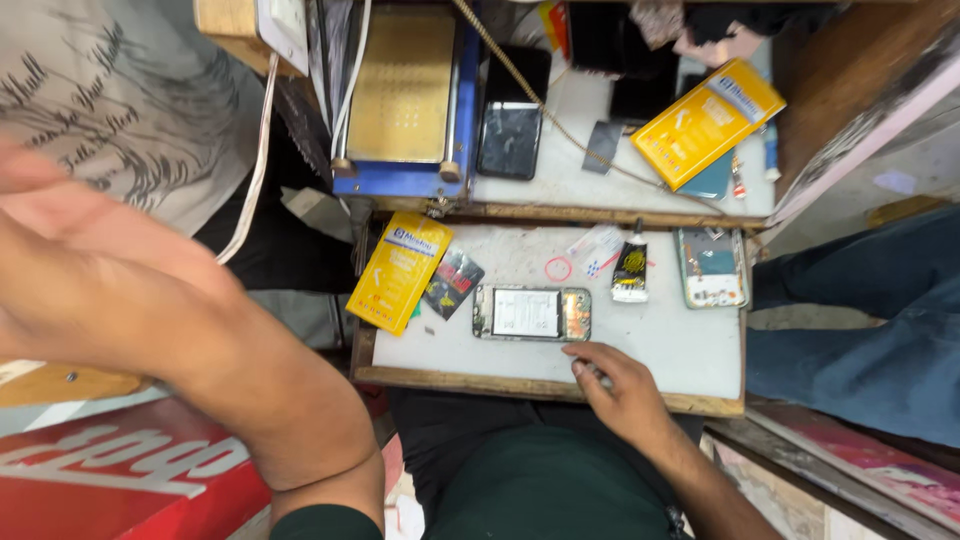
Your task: The person disassembles a smartphone, removes the old battery, and installs a new one. They then reassemble the device, connect the internal cables, and test the screen functionality.
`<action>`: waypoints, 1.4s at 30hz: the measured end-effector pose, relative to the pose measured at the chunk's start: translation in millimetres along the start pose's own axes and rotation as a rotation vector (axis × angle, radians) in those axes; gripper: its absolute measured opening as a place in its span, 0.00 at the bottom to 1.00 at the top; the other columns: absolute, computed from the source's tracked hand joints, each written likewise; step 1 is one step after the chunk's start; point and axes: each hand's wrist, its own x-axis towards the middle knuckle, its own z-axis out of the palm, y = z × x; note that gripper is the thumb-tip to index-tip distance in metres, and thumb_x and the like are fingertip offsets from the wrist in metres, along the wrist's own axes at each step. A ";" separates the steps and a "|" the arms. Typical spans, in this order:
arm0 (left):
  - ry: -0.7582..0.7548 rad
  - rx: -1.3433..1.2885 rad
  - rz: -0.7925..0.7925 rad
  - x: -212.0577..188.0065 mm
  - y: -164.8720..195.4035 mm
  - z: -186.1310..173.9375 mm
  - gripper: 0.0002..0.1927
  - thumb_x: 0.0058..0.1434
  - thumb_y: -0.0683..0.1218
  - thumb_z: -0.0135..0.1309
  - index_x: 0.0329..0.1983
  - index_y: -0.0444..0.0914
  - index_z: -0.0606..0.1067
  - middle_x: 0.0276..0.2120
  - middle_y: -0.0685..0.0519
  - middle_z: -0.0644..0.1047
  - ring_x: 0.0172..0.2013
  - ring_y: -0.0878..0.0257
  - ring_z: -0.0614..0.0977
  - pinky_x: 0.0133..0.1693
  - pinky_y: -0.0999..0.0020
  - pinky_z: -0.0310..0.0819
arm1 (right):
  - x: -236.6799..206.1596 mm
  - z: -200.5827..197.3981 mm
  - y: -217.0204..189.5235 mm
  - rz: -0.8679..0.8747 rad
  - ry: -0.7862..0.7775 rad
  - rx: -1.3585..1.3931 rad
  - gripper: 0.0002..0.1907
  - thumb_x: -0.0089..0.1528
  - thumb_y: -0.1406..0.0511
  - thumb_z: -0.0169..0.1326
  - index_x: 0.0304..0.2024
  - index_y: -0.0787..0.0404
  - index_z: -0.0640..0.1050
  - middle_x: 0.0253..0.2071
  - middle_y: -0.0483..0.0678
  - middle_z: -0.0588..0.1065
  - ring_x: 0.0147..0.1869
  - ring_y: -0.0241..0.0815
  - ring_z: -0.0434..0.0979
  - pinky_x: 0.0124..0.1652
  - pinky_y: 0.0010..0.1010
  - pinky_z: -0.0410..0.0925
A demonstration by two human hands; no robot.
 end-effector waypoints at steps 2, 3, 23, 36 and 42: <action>-0.257 0.084 -0.037 -27.8 8.9 10.8 0.08 0.73 0.43 0.55 0.44 0.33 0.73 0.38 0.49 0.76 0.40 0.60 0.79 0.45 0.65 0.73 | 6.7 7.6 1.6 0.020 0.030 0.004 0.11 0.63 0.67 0.57 0.48 0.59 0.82 0.44 0.49 0.83 0.40 0.37 0.83 0.38 0.27 0.74; -0.422 0.141 -0.064 -50.6 16.8 18.0 0.08 0.72 0.44 0.56 0.47 0.34 0.74 0.39 0.49 0.78 0.41 0.59 0.82 0.46 0.65 0.76 | 13.0 9.5 4.3 0.020 0.057 0.012 0.10 0.63 0.67 0.58 0.47 0.59 0.83 0.43 0.49 0.83 0.39 0.37 0.83 0.38 0.27 0.74; -1.023 0.757 -0.374 -376.5 -20.9 -131.4 0.16 0.57 0.46 0.65 0.48 0.40 0.79 0.42 0.49 0.80 0.44 0.49 0.79 0.46 0.56 0.74 | -59.2 65.6 88.2 -0.242 0.239 -0.487 0.20 0.62 0.64 0.59 0.57 0.53 0.80 0.62 0.49 0.74 0.53 0.48 0.78 0.49 0.37 0.74; -1.058 0.683 -0.350 -361.1 8.4 -116.5 0.20 0.59 0.46 0.62 0.54 0.38 0.76 0.46 0.46 0.80 0.47 0.46 0.80 0.50 0.55 0.75 | -75.3 53.1 75.3 -0.172 0.259 -0.307 0.13 0.62 0.67 0.58 0.50 0.56 0.81 0.55 0.49 0.79 0.45 0.44 0.80 0.36 0.31 0.74; -1.176 0.869 -0.406 -292.1 2.8 -50.6 0.17 0.57 0.48 0.63 0.49 0.38 0.78 0.40 0.44 0.82 0.42 0.45 0.82 0.44 0.52 0.77 | -49.8 30.1 52.0 -0.072 0.371 -0.116 0.10 0.63 0.69 0.57 0.47 0.61 0.81 0.47 0.49 0.81 0.36 0.38 0.81 0.29 0.26 0.71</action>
